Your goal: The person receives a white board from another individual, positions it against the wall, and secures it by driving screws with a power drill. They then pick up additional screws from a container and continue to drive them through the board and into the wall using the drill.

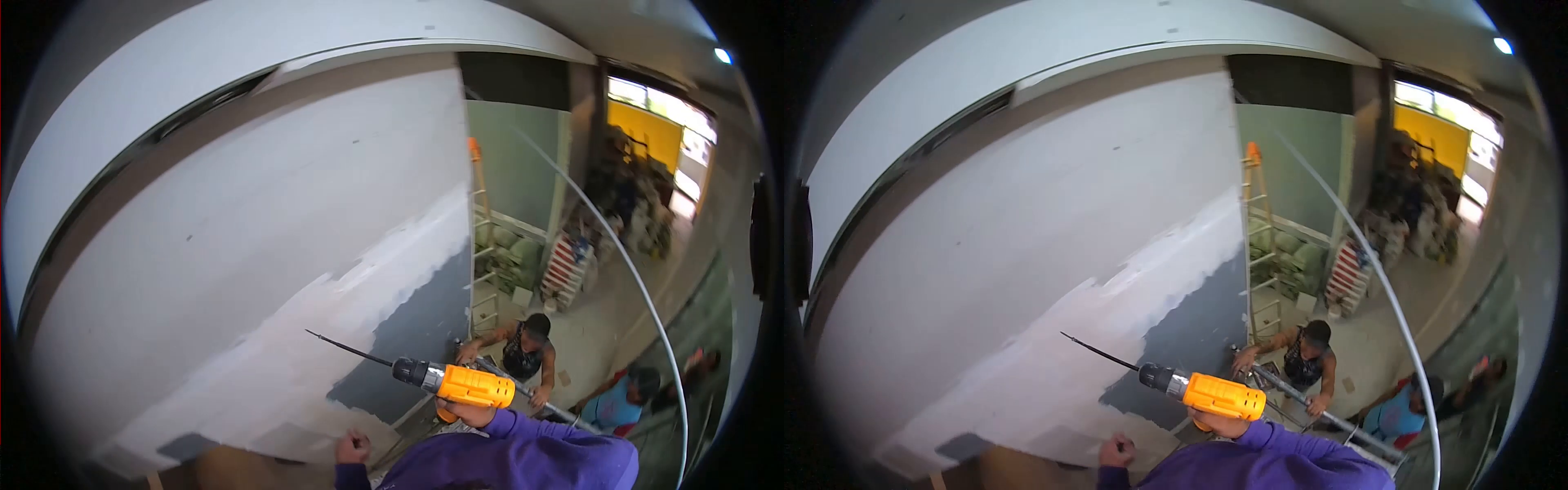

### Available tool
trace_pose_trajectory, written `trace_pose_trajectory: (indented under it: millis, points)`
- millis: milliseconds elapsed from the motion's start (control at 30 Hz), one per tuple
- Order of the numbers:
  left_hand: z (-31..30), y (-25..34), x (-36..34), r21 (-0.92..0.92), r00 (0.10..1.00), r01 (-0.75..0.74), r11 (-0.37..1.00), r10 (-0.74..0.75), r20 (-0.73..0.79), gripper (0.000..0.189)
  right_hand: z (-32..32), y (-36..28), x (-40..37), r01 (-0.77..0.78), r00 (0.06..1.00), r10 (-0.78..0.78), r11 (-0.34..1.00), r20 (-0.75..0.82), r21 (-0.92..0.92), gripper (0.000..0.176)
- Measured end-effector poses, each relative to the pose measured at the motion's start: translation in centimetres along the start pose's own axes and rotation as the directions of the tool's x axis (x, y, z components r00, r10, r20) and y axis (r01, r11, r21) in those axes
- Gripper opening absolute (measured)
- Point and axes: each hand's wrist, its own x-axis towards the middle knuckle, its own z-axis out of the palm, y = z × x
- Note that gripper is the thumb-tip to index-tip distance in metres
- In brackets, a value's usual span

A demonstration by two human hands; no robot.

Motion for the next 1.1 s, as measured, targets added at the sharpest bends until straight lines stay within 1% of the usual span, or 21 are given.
trace_pose_trajectory:
  millis: [100, 133, 167, 200, 233, 267, 333, 367, 467, 500, 600, 633, 700, 800, 833, 900, 933, 967, 1033, 1067, 1100]
  points:
    - [2.8, -11.6, -3.7, -0.335, 0.896, -0.108, 0.936, 0.238, 0.375, 0.023, 0.6, 0.6, -0.1, 0.021, 0.999, -0.025, 0.990, 0.024, 0.141, 0.025]
    - [1.9, -11.5, -3.9, -0.235, 0.847, 0.245, 0.941, -0.089, 0.525, 0.029, 0.8, -0.2, 0.1, 0.036, 0.999, -0.038, 0.987, 0.012, 0.158, 0.025]
    - [1.4, -12.0, -4.0, -0.076, 0.685, 0.556, 0.828, -0.405, 0.605, 0.053, 1.2, -2.3, -0.3, 0.049, 0.998, -0.045, 0.994, -0.046, 0.103, 0.025]
    - [0.8, -12.5, -3.5, -0.223, 0.578, 0.757, 0.615, -0.470, 0.667, 0.043, 2.0, -3.7, -0.7, 0.060, 0.993, -0.055, 0.997, -0.102, 0.048, 0.024]
    - [0.4, -12.1, -2.6, -0.447, 0.530, 0.847, 0.287, -0.414, 0.740, 0.033, 2.3, -3.7, -1.5, 0.016, 0.988, 0.008, 0.988, -0.152, 0.153, 0.025]
    - [0.2, -11.0, -1.4, -0.557, 0.514, 0.828, -0.071, -0.302, 0.803, 0.024, 2.2, -4.2, -1.7, 0.008, 0.983, 0.025, 0.983, -0.181, 0.184, 0.025]
    - [-0.1, -8.0, 1.3, -0.567, 0.570, 0.724, -0.393, -0.122, 0.813, 0.016, 1.5, -5.1, -2.4, -0.013, 0.970, 0.071, 0.970, -0.234, 0.242, 0.025]
    - [-0.4, -5.7, 3.2, -0.578, 0.606, 0.684, -0.445, -0.093, 0.790, 0.021, 1.1, -5.0, -2.4, 0.013, 0.957, 0.048, 0.978, -0.285, 0.206, 0.025]
    - [-2.2, -1.1, 9.3, -0.731, 0.736, 0.539, -0.418, -0.189, 0.650, 0.014, 1.2, -4.3, -2.7, 0.017, 0.950, 0.029, 0.990, -0.310, 0.143, 0.026]
    - [-2.5, -0.4, 11.2, -0.789, 0.771, 0.485, -0.377, -0.241, 0.589, 0.008, 1.5, -3.6, -2.9, 0.003, 0.945, 0.077, 0.970, -0.318, 0.243, 0.026]
    - [-3.0, 5.5, 14.3, -0.818, 0.840, 0.430, -0.382, -0.164, 0.518, 0.013, 1.7, -4.6, -3.1, -0.015, 0.914, 0.079, 0.987, -0.398, 0.161, 0.025]
    - [-2.3, 6.5, 14.9, -0.804, 0.816, 0.497, -0.326, -0.139, 0.561, 0.018, 1.7, -5.0, -3.2, -0.026, 0.911, 0.041, 0.999, -0.411, 0.042, 0.026]
    - [0.0, 7.6, 15.7, -0.762, 0.763, 0.611, -0.213, -0.098, 0.639, 0.030, 1.8, -6.1, -3.6, 0.005, 0.886, 0.039, 0.996, -0.463, 0.093, 0.025]
    - [2.6, 6.2, 17.9, -0.562, 0.545, 0.810, -0.167, -0.138, 0.827, 0.031, 2.4, -5.0, -3.9, 0.004, 0.865, 0.061, 0.992, -0.498, 0.128, 0.026]
    - [2.8, 5.9, 20.0, -0.541, 0.530, 0.828, -0.147, -0.113, 0.841, 0.028, 2.4, -3.9, -2.9, 0.008, 0.865, 0.061, 0.991, -0.499, 0.135, 0.026]
    - [2.4, 5.3, 21.5, -0.478, 0.473, 0.869, -0.127, -0.072, 0.878, 0.024, 1.8, -4.0, -3.3, 0.010, 0.840, -0.043, 0.998, -0.541, -0.064, 0.025]
    - [1.6, 6.3, 21.8, -0.506, 0.497, 0.858, -0.095, -0.104, 0.862, 0.016, 1.5, -4.1, -3.4, 0.011, 0.833, -0.099, 0.987, -0.545, -0.163, 0.025]
    - [0.6, 7.9, 22.5, -0.534, 0.522, 0.843, -0.068, -0.138, 0.841, 0.010, 1.4, -3.9, -3.3, 0.065, 0.852, 0.012, 0.990, -0.524, 0.128, 0.026]
    - [-3.9, 12.2, 25.0, -0.475, 0.522, 0.812, -0.337, 0.057, 0.851, 0.013, 1.4, -2.6, -3.0, 0.078, 0.855, 0.043, 0.975, -0.517, 0.209, 0.025]
    - [-7.4, 15.1, 25.7, -0.690, 0.693, 0.718, -0.097, 0.006, 0.721, 0.021, 1.9, -1.4, -2.6, 0.089, 0.858, 0.056, 0.963, -0.510, 0.254, 0.025]
    - [-9.8, 18.4, 25.8, -0.807, 0.809, 0.586, -0.076, 0.001, 0.587, 0.022, 1.5, -0.1, -2.9, 0.057, 0.866, 0.060, 0.974, -0.496, 0.217, 0.027]
